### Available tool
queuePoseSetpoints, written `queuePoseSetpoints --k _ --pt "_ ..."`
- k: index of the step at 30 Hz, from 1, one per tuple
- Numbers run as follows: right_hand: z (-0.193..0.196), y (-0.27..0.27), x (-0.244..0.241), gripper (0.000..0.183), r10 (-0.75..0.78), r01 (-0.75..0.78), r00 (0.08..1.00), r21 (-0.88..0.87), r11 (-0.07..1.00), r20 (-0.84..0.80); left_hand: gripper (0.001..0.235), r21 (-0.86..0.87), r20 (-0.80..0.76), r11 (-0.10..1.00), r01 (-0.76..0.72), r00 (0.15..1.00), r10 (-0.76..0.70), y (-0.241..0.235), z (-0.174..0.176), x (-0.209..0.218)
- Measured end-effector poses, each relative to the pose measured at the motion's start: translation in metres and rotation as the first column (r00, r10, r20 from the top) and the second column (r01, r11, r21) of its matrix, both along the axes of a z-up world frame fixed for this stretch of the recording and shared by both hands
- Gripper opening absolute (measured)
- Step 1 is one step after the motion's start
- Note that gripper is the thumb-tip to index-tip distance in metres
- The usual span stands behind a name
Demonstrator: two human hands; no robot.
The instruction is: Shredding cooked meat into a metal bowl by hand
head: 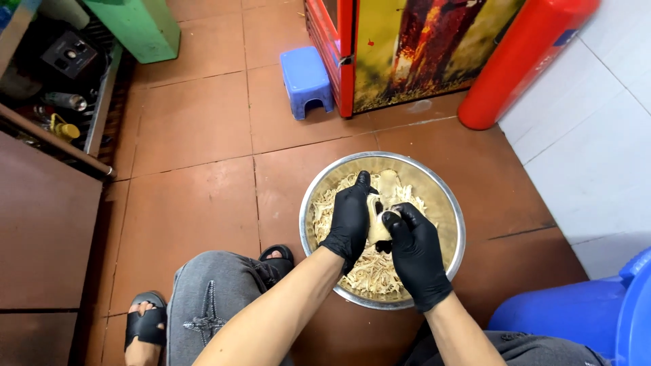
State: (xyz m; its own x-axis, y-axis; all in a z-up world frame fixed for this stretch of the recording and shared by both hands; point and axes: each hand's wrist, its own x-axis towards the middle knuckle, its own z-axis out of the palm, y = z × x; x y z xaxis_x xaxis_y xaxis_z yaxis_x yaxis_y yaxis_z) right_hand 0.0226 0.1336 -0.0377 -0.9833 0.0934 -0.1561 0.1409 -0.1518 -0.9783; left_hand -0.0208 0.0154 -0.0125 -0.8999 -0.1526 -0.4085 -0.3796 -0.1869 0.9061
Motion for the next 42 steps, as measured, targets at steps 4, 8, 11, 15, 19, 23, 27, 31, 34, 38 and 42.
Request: queuePoseSetpoints --k 4,8,11,15,19,23,27,31,34,38,42 --pt "0.002 0.002 0.026 0.033 0.033 0.001 0.989 0.237 0.972 -0.142 0.034 0.147 0.056 0.962 -0.231 0.973 0.225 -0.026 -0.047 -0.04" --pt "0.019 0.021 0.027 0.03 0.106 0.012 0.974 0.508 0.861 -0.202 0.054 -0.373 -0.005 0.924 -0.083 0.996 0.087 -0.039 -0.021 -0.024" --pt "0.04 0.025 0.021 0.039 -0.008 0.098 0.99 0.658 0.747 -0.138 0.049 -0.572 -0.12 0.816 0.081 0.976 -0.181 -0.042 -0.046 -0.013" --pt "0.037 0.023 0.014 0.041 -0.182 0.156 0.983 0.574 0.804 -0.013 0.056 -0.481 -0.155 0.858 0.183 0.945 -0.289 -0.024 -0.025 0.016" --pt "0.031 0.009 0.014 0.029 -0.175 0.151 0.985 0.519 0.842 -0.002 0.033 -0.22 -0.253 0.936 0.274 0.911 -0.326 -0.006 -0.029 0.03" --pt "0.031 0.019 0.012 0.018 -0.148 0.193 0.981 0.627 0.755 -0.124 0.028 -0.305 -0.222 0.92 0.245 0.922 -0.319 -0.019 -0.019 0.03" --pt "0.033 0.036 0.007 0.011 -0.194 0.287 0.957 0.614 0.735 -0.215 0.025 -0.296 -0.235 0.925 0.236 0.921 -0.31 -0.024 -0.031 0.025" --pt "0.044 0.029 0.011 0.022 -0.05 0.209 0.97 0.707 0.676 -0.239 0.026 -0.425 -0.259 0.867 0.259 0.884 -0.39 -0.023 -0.019 0.028" --pt "0.042 0.03 0.013 0.026 0.009 0.142 0.977 0.686 0.714 -0.211 0.024 -0.652 -0.31 0.717 0.247 0.776 -0.549 -0.02 -0.013 0.032" --pt "0.025 0.041 0.009 0.033 0.009 0.091 0.99 0.678 0.729 -0.142 0.017 -0.873 -0.359 0.481 0.082 0.558 -0.748 -0.021 -0.011 0.033" --pt "0.013 0.048 0.004 0.032 -0.003 0.117 0.986 0.679 0.725 -0.166 0.018 -0.88 -0.397 0.47 0.068 0.436 -0.808 -0.022 -0.006 0.03"
